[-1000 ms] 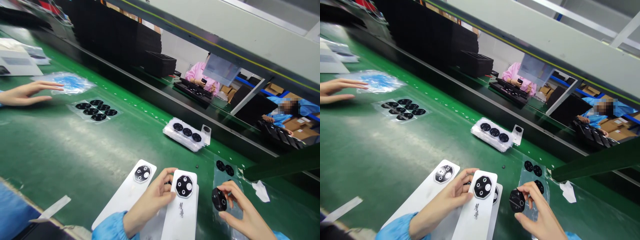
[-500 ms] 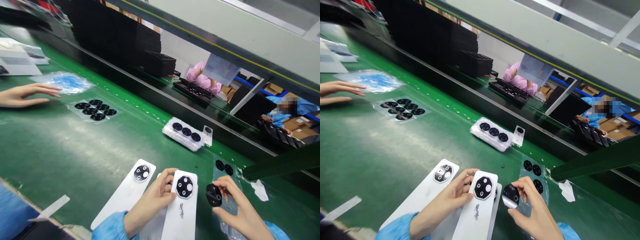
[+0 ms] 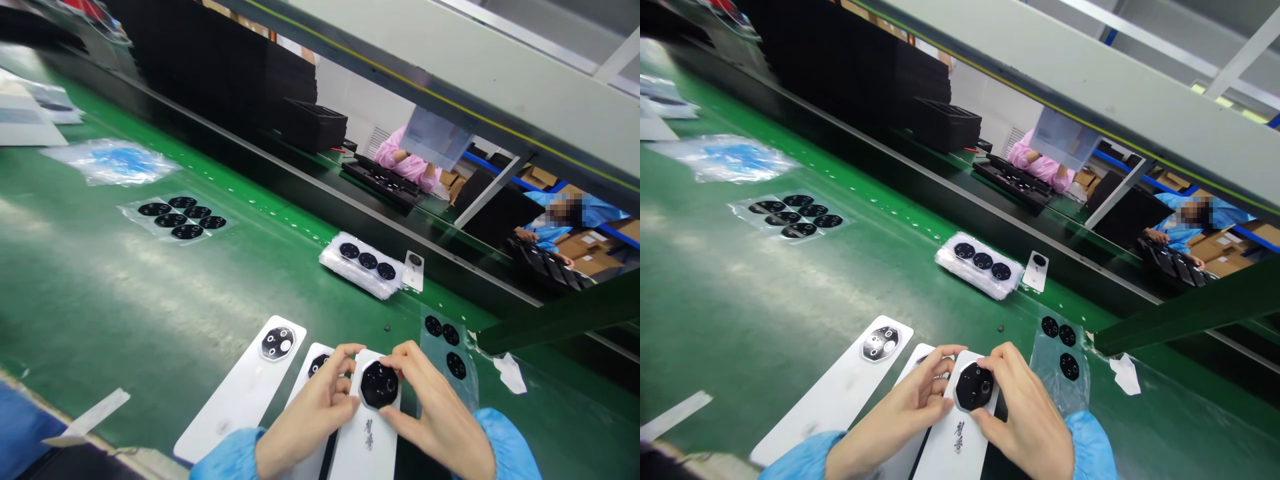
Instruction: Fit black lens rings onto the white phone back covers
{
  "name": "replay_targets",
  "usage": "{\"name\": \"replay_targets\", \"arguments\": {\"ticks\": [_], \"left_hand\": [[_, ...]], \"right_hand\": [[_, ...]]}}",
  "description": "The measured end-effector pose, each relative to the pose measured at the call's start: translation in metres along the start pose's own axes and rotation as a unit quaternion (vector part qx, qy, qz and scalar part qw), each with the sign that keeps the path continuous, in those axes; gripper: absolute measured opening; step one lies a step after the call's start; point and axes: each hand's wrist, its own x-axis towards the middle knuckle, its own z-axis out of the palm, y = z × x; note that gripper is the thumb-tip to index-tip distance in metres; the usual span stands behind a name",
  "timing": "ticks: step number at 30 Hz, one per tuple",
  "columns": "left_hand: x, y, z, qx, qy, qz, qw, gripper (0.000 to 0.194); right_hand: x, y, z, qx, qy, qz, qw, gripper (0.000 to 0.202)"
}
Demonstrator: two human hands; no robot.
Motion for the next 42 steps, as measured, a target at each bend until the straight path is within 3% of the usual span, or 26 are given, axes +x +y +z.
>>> {"name": "replay_targets", "arguments": {"ticks": [10,35,42], "left_hand": [[0.006,-0.015,-0.004,-0.010,0.006,0.016,1.000,0.059],[0.004,-0.012,-0.003,-0.014,-0.006,0.013,1.000,0.058],[0.003,-0.002,0.000,-0.014,-0.006,0.004,1.000,0.054]], "right_hand": [[0.000,0.003,0.000,0.007,-0.010,0.016,1.000,0.037],[0.002,0.007,0.002,0.007,-0.028,0.016,0.999,0.037],[0.002,0.006,0.000,0.007,-0.044,0.024,0.999,0.038]]}}
